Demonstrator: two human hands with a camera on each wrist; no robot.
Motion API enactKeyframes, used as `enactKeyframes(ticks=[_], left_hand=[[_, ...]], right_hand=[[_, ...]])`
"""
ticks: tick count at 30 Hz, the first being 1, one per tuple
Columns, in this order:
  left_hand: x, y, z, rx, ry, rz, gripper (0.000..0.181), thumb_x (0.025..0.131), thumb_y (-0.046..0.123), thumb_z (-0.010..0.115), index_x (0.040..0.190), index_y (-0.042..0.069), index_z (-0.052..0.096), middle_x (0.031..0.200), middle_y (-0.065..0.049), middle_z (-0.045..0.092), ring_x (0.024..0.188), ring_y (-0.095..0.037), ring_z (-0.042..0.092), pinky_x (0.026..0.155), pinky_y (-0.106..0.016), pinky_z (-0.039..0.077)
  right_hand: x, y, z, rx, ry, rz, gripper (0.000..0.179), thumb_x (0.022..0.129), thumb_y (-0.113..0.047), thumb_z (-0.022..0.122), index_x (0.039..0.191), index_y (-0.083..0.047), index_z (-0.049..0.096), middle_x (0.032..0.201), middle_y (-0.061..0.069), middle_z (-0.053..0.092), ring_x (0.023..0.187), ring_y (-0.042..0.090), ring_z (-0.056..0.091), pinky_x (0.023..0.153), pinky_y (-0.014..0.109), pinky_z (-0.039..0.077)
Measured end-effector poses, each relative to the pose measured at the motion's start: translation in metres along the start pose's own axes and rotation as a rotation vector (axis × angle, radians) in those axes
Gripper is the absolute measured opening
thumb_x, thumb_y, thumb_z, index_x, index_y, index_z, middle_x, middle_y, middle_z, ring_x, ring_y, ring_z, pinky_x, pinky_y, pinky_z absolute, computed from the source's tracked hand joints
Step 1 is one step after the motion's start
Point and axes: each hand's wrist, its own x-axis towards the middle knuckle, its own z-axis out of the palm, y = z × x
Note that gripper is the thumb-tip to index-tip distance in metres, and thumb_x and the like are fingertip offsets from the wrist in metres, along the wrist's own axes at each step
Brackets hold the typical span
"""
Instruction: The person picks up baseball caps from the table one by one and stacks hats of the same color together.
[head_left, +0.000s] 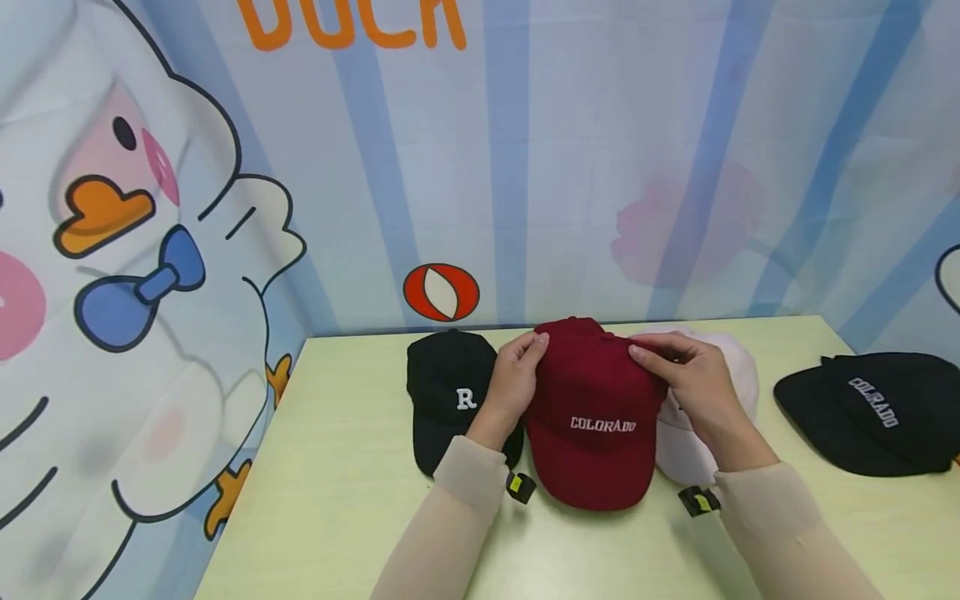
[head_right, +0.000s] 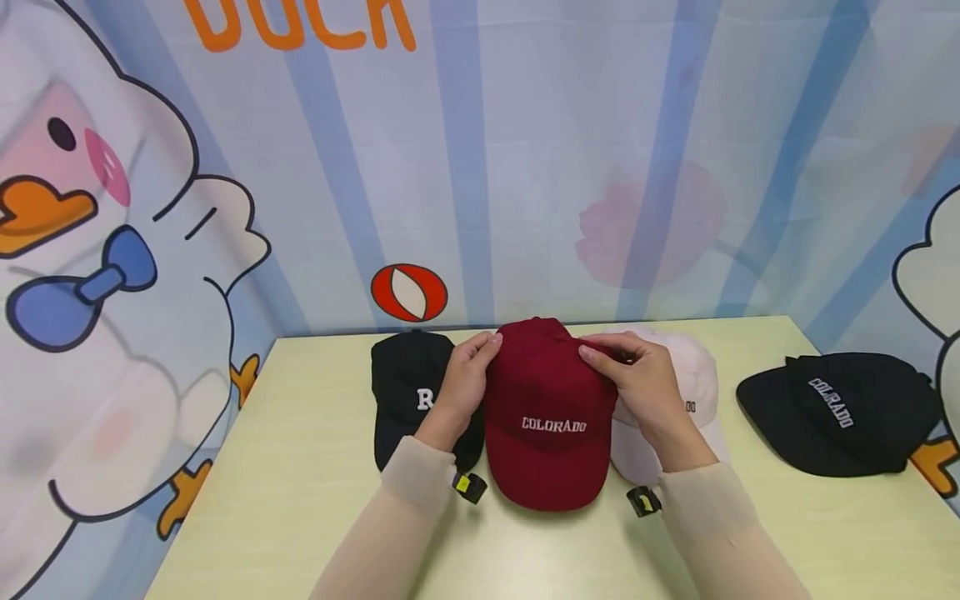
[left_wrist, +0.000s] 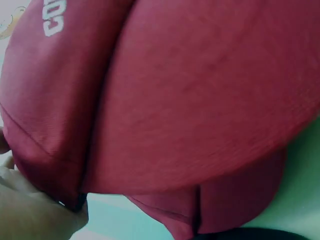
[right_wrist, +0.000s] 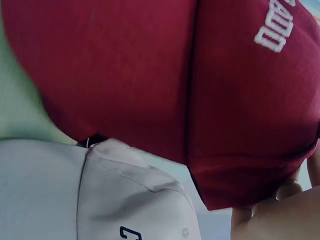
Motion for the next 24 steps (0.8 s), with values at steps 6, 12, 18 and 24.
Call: enactKeyframes(ticks=[6, 12, 18, 24], left_hand=[[0.004, -0.008, -0.002, 0.002, 0.064, -0.086, 0.039, 0.110, 0.027, 0.050, 0.074, 0.013, 0.052, 0.068, 0.003, 0.039, 0.072, -0.013, 0.045, 0.071, -0.028, 0.036], [0.008, -0.016, -0.001, 0.064, 0.149, -0.123, 0.036, 0.111, 0.029, 0.048, 0.083, 0.008, 0.058, 0.075, 0.000, 0.046, 0.075, -0.015, 0.046, 0.072, -0.029, 0.038], [0.002, -0.024, 0.003, 0.186, 0.208, -0.145, 0.025, 0.109, 0.025, 0.051, 0.124, 0.011, 0.063, 0.122, -0.007, 0.063, 0.110, -0.020, 0.059, 0.098, -0.038, 0.049], [-0.008, -0.026, 0.016, 0.309, 0.177, -0.102, 0.049, 0.105, 0.024, 0.055, 0.151, 0.013, 0.045, 0.156, -0.011, 0.039, 0.143, -0.029, 0.038, 0.118, -0.054, 0.038]], right_hand=[[0.010, 0.004, 0.009, -0.077, 0.036, 0.038, 0.042, 0.093, -0.032, 0.079, 0.124, -0.005, 0.075, 0.102, -0.019, 0.070, 0.088, 0.001, 0.067, 0.070, 0.017, 0.056], [0.025, 0.011, 0.022, -0.107, 0.061, 0.113, 0.042, 0.094, -0.033, 0.079, 0.124, -0.005, 0.075, 0.096, -0.021, 0.073, 0.083, 0.000, 0.067, 0.071, 0.018, 0.057], [0.040, 0.022, 0.036, -0.123, 0.128, 0.179, 0.039, 0.094, -0.033, 0.078, 0.124, -0.009, 0.075, 0.094, -0.020, 0.069, 0.086, 0.001, 0.066, 0.072, 0.017, 0.056], [0.050, 0.032, 0.046, -0.142, 0.182, 0.196, 0.035, 0.095, -0.032, 0.077, 0.124, -0.011, 0.076, 0.110, -0.005, 0.072, 0.093, 0.002, 0.063, 0.076, 0.015, 0.053]])
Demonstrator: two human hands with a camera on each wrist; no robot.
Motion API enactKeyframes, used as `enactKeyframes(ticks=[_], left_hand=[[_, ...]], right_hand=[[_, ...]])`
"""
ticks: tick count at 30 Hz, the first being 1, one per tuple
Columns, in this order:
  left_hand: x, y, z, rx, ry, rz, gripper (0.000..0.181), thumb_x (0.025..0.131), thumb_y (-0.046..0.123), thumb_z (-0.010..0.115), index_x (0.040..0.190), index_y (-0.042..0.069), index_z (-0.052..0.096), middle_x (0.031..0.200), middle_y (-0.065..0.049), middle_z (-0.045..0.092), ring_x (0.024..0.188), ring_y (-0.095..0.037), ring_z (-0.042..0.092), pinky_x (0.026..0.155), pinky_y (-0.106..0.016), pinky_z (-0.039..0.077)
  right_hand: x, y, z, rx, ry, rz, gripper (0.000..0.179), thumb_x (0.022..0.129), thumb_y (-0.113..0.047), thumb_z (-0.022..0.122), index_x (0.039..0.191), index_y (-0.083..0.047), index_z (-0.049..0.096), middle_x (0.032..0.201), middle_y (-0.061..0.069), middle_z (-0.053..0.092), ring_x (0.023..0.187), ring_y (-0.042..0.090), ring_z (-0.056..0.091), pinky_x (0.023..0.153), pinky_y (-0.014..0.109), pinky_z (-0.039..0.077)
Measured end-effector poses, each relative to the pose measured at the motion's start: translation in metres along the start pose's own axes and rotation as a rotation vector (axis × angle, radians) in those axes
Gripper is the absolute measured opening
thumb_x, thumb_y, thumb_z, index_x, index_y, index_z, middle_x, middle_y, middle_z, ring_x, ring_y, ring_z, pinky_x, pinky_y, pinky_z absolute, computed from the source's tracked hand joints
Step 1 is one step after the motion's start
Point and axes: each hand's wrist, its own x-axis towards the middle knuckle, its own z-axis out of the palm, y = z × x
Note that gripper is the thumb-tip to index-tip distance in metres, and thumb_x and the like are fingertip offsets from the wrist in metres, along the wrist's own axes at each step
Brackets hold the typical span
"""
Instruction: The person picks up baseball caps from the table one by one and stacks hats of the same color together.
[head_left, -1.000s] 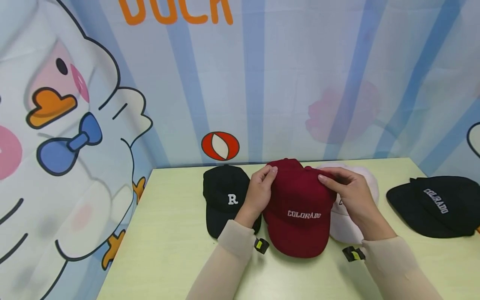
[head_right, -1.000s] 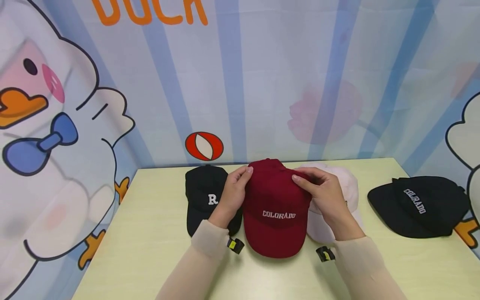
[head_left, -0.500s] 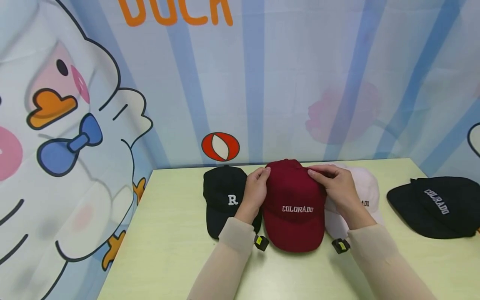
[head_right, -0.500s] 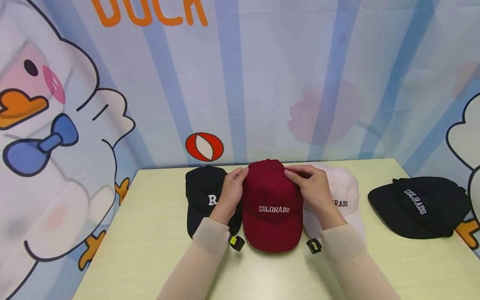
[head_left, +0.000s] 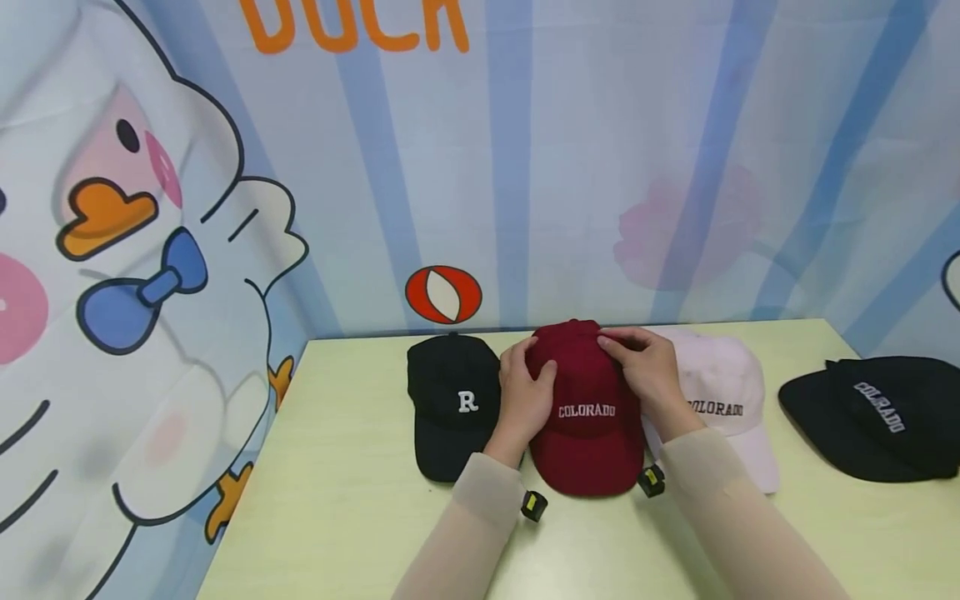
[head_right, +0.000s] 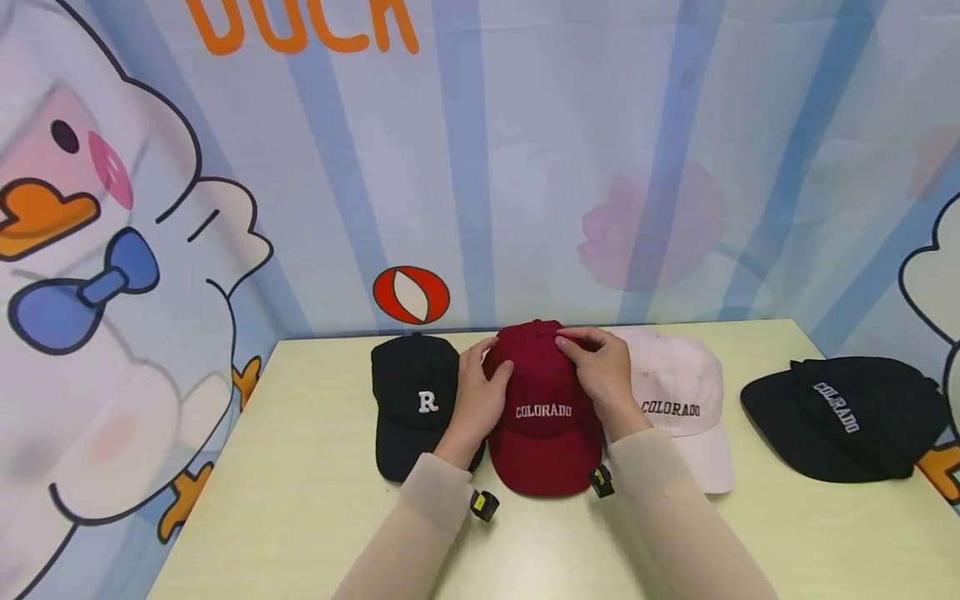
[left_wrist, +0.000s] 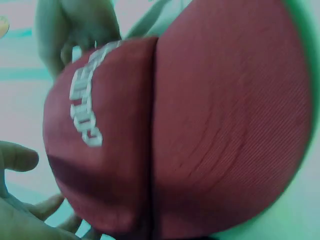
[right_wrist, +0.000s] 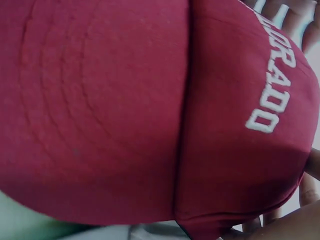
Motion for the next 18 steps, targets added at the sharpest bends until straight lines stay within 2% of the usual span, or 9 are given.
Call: enactKeyframes(ticks=[4, 7, 10, 12, 15, 18], left_hand=[[-0.010, -0.004, 0.011, 0.086, -0.030, 0.032, 0.074, 0.101, 0.035, 0.063, 0.163, 0.014, 0.028, 0.168, -0.010, 0.021, 0.153, -0.031, 0.022, 0.121, -0.058, 0.034], [-0.013, -0.007, 0.017, 0.130, -0.051, 0.039, 0.088, 0.098, 0.041, 0.066, 0.167, 0.014, 0.018, 0.172, -0.009, 0.012, 0.158, -0.032, 0.013, 0.123, -0.060, 0.030], [-0.014, -0.008, 0.019, 0.153, -0.065, 0.024, 0.091, 0.099, 0.044, 0.065, 0.168, 0.015, 0.013, 0.173, -0.008, 0.009, 0.160, -0.033, 0.008, 0.125, -0.061, 0.026], [-0.014, -0.007, 0.019, 0.153, -0.066, 0.014, 0.091, 0.100, 0.045, 0.064, 0.168, 0.015, 0.011, 0.174, -0.008, 0.007, 0.160, -0.034, 0.006, 0.125, -0.062, 0.023], [-0.013, -0.008, 0.020, 0.155, -0.056, -0.002, 0.091, 0.100, 0.046, 0.063, 0.168, 0.014, 0.010, 0.174, -0.008, 0.006, 0.161, -0.036, 0.004, 0.125, -0.064, 0.021], [-0.013, -0.009, 0.022, 0.158, -0.051, -0.018, 0.092, 0.101, 0.047, 0.062, 0.168, 0.013, 0.009, 0.174, -0.010, 0.004, 0.161, -0.038, 0.003, 0.125, -0.065, 0.019]], right_hand=[[0.002, 0.005, 0.007, -0.044, 0.019, -0.013, 0.033, 0.097, -0.031, 0.074, 0.125, -0.013, 0.076, 0.126, 0.008, 0.070, 0.099, 0.005, 0.062, 0.078, 0.014, 0.051], [-0.002, 0.008, 0.006, -0.071, 0.009, -0.029, 0.035, 0.100, -0.030, 0.071, 0.131, -0.014, 0.072, 0.133, 0.010, 0.068, 0.110, 0.013, 0.062, 0.085, 0.018, 0.051], [-0.010, 0.009, 0.003, -0.079, -0.026, -0.049, 0.043, 0.102, -0.027, 0.067, 0.143, -0.015, 0.063, 0.148, 0.012, 0.058, 0.132, 0.025, 0.057, 0.103, 0.031, 0.051], [-0.015, 0.010, 0.000, -0.099, -0.049, -0.076, 0.049, 0.104, -0.026, 0.064, 0.151, -0.015, 0.055, 0.157, 0.015, 0.048, 0.143, 0.031, 0.049, 0.114, 0.042, 0.046], [-0.022, 0.013, -0.002, -0.168, -0.071, -0.130, 0.055, 0.105, -0.027, 0.061, 0.156, -0.013, 0.047, 0.163, 0.019, 0.039, 0.151, 0.035, 0.037, 0.123, 0.050, 0.035], [-0.028, 0.017, -0.004, -0.272, -0.079, -0.171, 0.061, 0.105, -0.030, 0.060, 0.160, -0.011, 0.040, 0.165, 0.023, 0.034, 0.155, 0.038, 0.029, 0.127, 0.055, 0.025]])
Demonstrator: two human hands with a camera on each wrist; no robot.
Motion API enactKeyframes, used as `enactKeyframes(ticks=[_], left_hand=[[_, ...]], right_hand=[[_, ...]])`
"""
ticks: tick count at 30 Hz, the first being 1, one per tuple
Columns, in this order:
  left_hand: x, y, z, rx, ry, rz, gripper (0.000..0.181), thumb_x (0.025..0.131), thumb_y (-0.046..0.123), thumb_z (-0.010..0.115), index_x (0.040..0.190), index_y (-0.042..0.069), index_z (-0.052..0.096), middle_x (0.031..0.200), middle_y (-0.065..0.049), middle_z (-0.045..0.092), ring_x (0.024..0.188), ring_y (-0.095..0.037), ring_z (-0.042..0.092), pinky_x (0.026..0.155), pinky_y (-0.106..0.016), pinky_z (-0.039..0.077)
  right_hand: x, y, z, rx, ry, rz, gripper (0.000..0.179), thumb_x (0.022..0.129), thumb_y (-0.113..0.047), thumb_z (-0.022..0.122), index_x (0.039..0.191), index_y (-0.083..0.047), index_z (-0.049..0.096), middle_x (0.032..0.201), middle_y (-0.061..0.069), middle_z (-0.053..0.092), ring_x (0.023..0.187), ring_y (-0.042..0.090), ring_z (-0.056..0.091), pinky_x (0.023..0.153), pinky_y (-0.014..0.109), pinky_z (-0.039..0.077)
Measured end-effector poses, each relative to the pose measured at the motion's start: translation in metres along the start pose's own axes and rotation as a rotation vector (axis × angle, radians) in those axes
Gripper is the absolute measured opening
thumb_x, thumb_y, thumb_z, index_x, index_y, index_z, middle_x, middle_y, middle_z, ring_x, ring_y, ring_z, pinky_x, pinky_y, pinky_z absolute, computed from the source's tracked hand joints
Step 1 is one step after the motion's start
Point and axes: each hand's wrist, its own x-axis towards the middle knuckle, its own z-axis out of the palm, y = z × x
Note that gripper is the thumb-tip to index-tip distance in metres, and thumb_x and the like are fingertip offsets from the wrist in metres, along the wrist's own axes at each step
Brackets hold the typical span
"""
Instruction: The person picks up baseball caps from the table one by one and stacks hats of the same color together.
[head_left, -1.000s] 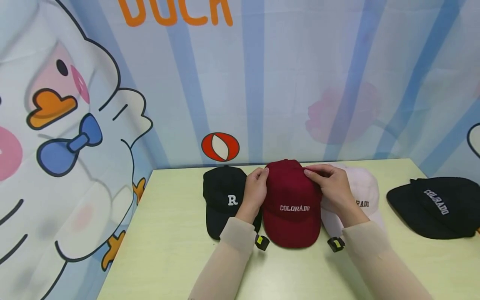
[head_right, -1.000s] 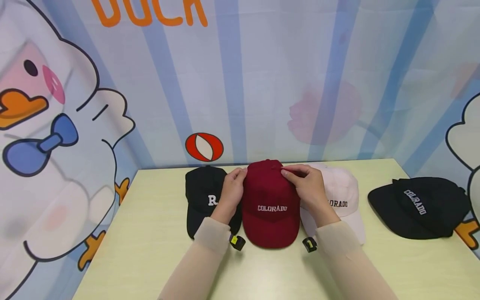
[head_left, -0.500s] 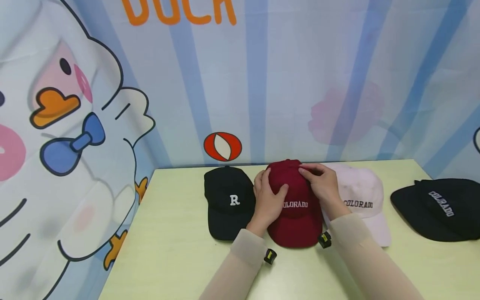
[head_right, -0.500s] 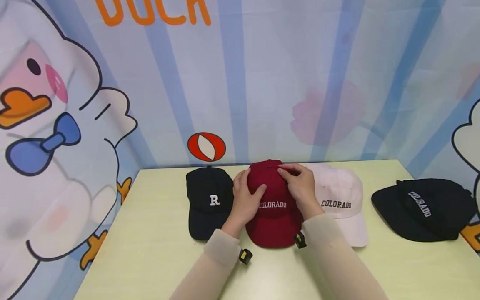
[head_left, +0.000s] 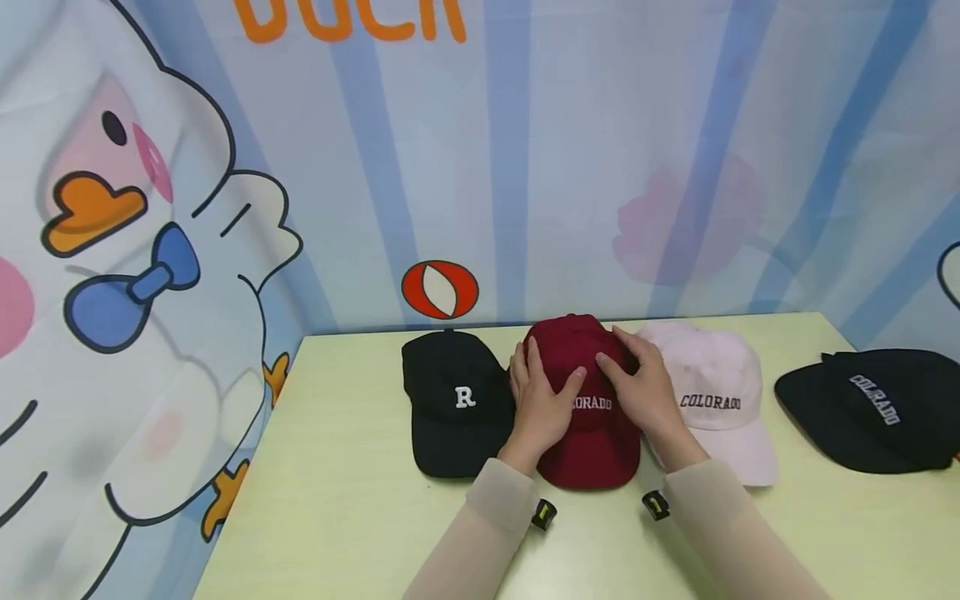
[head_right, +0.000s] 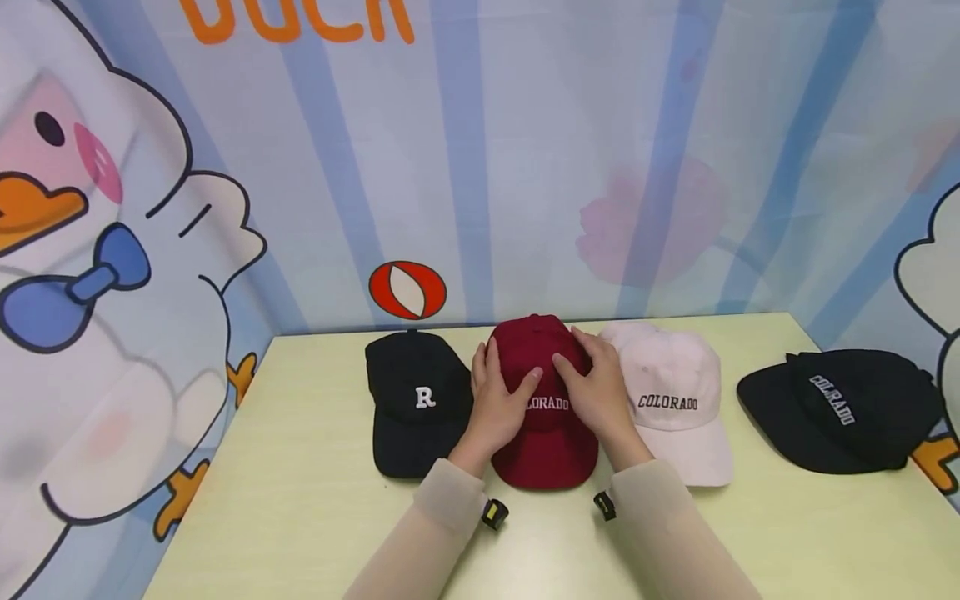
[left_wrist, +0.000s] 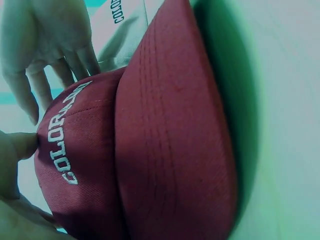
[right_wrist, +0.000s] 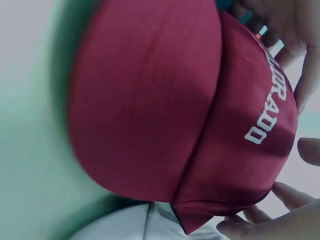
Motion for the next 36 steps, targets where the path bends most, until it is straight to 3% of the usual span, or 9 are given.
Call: enactKeyframes(ticks=[5, 13, 36], left_hand=[[0.000, -0.001, 0.002, -0.008, -0.006, -0.017, 0.092, 0.101, 0.048, 0.062, 0.168, 0.013, 0.008, 0.175, -0.012, 0.002, 0.161, -0.038, 0.001, 0.126, -0.064, 0.020], [0.002, -0.003, 0.002, -0.045, -0.018, -0.041, 0.094, 0.099, 0.048, 0.063, 0.168, 0.014, 0.008, 0.174, -0.013, 0.004, 0.161, -0.038, 0.006, 0.124, -0.065, 0.023], [0.002, -0.006, 0.003, -0.042, -0.009, -0.044, 0.095, 0.098, 0.047, 0.065, 0.168, 0.015, 0.009, 0.174, -0.012, 0.005, 0.160, -0.039, 0.010, 0.124, -0.065, 0.024]], right_hand=[[-0.005, 0.004, 0.003, -0.048, -0.056, -0.018, 0.072, 0.106, -0.035, 0.058, 0.165, -0.011, 0.025, 0.171, 0.023, 0.018, 0.160, 0.040, 0.012, 0.129, 0.059, 0.014], [-0.005, 0.012, 0.010, 0.106, -0.134, 0.025, 0.077, 0.107, -0.036, 0.056, 0.168, -0.016, 0.012, 0.174, 0.015, 0.015, 0.162, 0.036, 0.006, 0.129, 0.059, 0.014], [-0.005, 0.017, 0.013, 0.172, -0.181, 0.076, 0.076, 0.108, -0.040, 0.053, 0.168, -0.023, 0.010, 0.174, 0.014, 0.014, 0.160, 0.036, 0.014, 0.129, 0.057, 0.014]])
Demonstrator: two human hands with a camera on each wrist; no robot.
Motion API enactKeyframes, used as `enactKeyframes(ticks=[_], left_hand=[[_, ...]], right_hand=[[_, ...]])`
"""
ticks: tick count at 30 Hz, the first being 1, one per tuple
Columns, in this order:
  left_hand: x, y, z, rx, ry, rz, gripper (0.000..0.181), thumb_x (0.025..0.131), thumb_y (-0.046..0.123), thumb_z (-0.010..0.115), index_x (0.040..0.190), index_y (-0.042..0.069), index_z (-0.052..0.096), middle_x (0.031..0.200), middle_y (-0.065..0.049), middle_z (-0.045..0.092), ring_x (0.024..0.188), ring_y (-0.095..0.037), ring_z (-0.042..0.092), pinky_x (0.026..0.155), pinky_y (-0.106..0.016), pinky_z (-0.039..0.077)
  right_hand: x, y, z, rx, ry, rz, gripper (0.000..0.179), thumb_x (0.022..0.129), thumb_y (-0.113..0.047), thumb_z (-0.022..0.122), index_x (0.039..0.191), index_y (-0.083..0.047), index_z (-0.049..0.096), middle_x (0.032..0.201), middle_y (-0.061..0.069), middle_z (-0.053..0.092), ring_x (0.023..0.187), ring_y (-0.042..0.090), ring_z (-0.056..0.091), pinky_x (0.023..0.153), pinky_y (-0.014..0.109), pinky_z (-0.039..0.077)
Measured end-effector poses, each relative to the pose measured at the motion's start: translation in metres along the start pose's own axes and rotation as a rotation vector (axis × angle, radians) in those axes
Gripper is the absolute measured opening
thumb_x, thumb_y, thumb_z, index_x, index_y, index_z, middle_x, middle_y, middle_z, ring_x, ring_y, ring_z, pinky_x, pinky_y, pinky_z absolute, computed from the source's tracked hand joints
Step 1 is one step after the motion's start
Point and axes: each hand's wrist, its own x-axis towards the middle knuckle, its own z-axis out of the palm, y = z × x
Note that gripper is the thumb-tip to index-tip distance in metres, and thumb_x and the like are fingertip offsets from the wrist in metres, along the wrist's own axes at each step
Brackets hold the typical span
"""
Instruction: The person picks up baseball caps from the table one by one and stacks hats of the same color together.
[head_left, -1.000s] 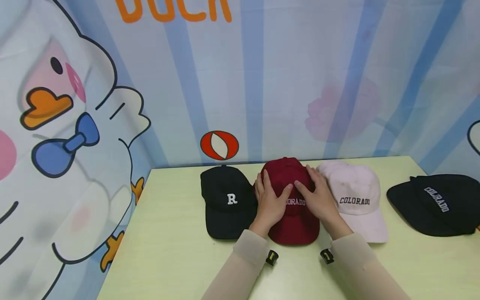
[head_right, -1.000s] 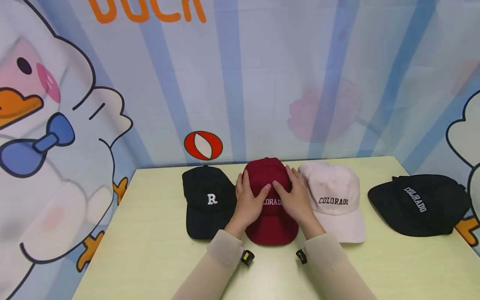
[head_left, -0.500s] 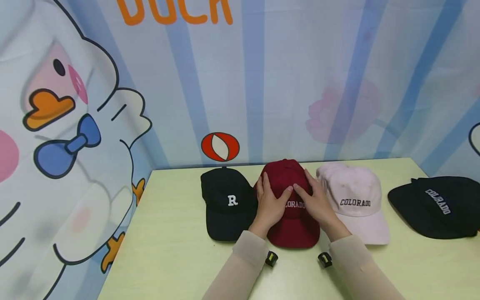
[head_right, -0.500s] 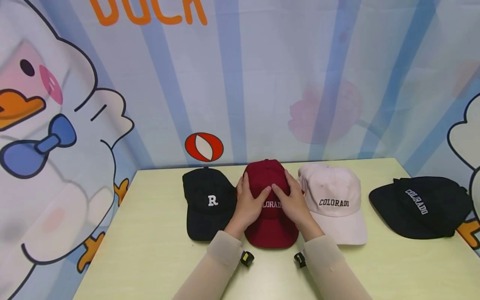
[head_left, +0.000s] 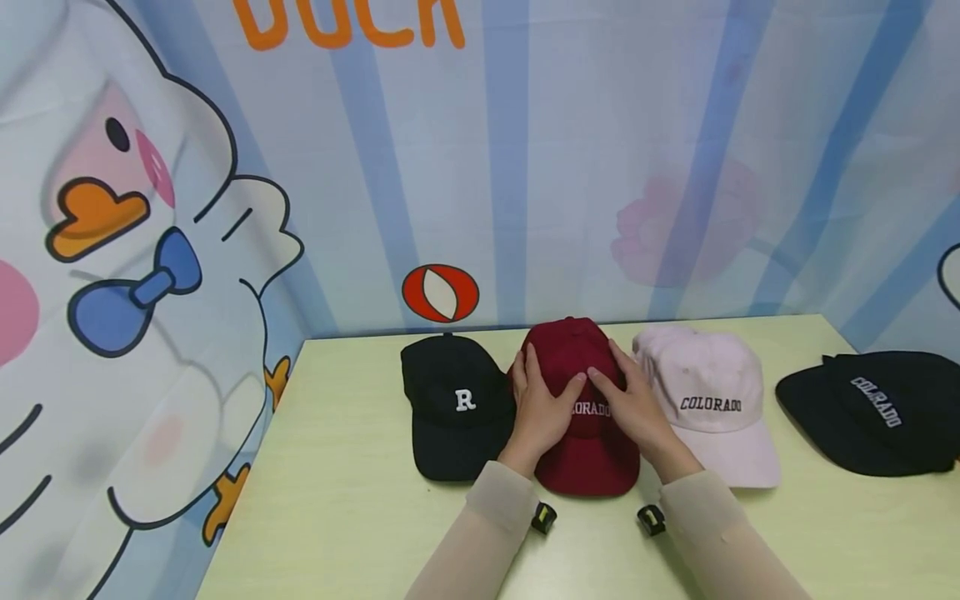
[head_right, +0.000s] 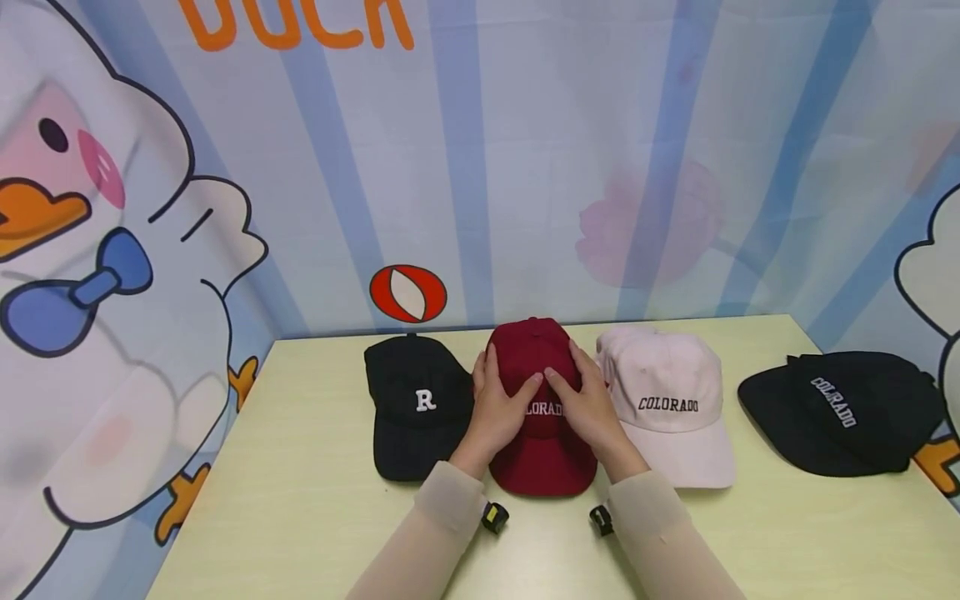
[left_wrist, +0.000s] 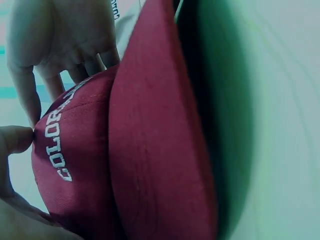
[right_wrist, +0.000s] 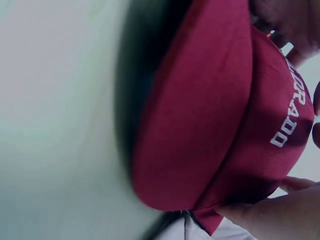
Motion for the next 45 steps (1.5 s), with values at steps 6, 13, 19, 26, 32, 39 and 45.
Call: enactKeyframes(ticks=[6, 13, 19, 26, 32, 39, 45], left_hand=[[-0.005, 0.012, 0.001, 0.007, 0.029, 0.026, 0.094, 0.098, 0.045, 0.065, 0.168, 0.014, 0.010, 0.174, -0.010, 0.006, 0.160, -0.037, 0.008, 0.124, -0.065, 0.025], [-0.026, 0.045, 0.004, -0.008, 0.002, 0.124, 0.093, 0.098, 0.044, 0.066, 0.168, 0.018, 0.011, 0.174, -0.005, 0.008, 0.160, -0.030, 0.010, 0.124, -0.062, 0.027], [-0.052, 0.074, 0.020, -0.068, -0.144, 0.182, 0.092, 0.097, 0.047, 0.066, 0.168, 0.024, 0.012, 0.174, 0.001, 0.008, 0.160, -0.022, 0.014, 0.124, -0.060, 0.028], [-0.076, 0.100, 0.056, -0.053, -0.382, 0.169, 0.089, 0.097, 0.051, 0.065, 0.167, 0.027, 0.016, 0.171, 0.013, 0.013, 0.155, -0.016, 0.028, 0.122, -0.043, 0.037], [-0.084, 0.120, 0.090, -0.120, -0.554, 0.041, 0.080, 0.096, 0.050, 0.067, 0.162, 0.041, 0.024, 0.165, 0.021, 0.025, 0.147, -0.005, 0.036, 0.117, -0.037, 0.041], [-0.081, 0.129, 0.145, -0.307, -0.645, -0.185, 0.066, 0.098, 0.038, 0.069, 0.156, 0.040, 0.038, 0.156, 0.024, 0.042, 0.141, -0.004, 0.048, 0.111, -0.030, 0.045], [-0.077, 0.128, 0.182, -0.403, -0.591, -0.327, 0.061, 0.095, 0.029, 0.070, 0.152, 0.031, 0.049, 0.153, 0.016, 0.050, 0.143, -0.010, 0.048, 0.116, -0.034, 0.040]], right_hand=[[-0.009, -0.008, -0.013, 0.031, -0.005, 0.040, 0.075, 0.108, -0.040, 0.053, 0.168, -0.025, 0.010, 0.176, 0.011, 0.003, 0.162, 0.034, 0.006, 0.130, 0.055, 0.011], [-0.034, -0.015, -0.042, 0.021, 0.020, -0.022, 0.071, 0.109, -0.038, 0.051, 0.167, -0.017, 0.017, 0.174, 0.015, 0.015, 0.159, 0.040, 0.019, 0.126, 0.048, 0.029], [-0.063, -0.009, -0.077, -0.008, 0.112, -0.099, 0.063, 0.110, -0.039, 0.049, 0.164, -0.012, 0.030, 0.163, 0.018, 0.038, 0.136, 0.003, 0.051, 0.101, 0.009, 0.044], [-0.095, 0.011, -0.122, 0.180, 0.299, -0.204, 0.045, 0.108, -0.023, 0.054, 0.152, -0.012, 0.049, 0.134, -0.011, 0.058, 0.111, -0.009, 0.062, 0.085, 0.007, 0.052], [-0.110, 0.035, -0.163, 0.218, 0.576, -0.004, 0.042, 0.109, -0.022, 0.053, 0.150, -0.018, 0.051, 0.119, -0.020, 0.056, 0.101, -0.010, 0.060, 0.075, 0.004, 0.050], [-0.108, 0.072, -0.207, 0.038, 0.834, 0.310, 0.050, 0.112, -0.034, 0.039, 0.161, -0.030, 0.033, 0.136, -0.025, 0.047, 0.111, -0.013, 0.044, 0.108, 0.018, 0.045], [-0.087, 0.143, -0.259, 0.081, 0.977, 0.470, 0.052, 0.110, -0.042, 0.043, 0.160, -0.040, 0.030, 0.152, -0.023, 0.041, 0.128, -0.008, 0.041, 0.117, 0.022, 0.037]])
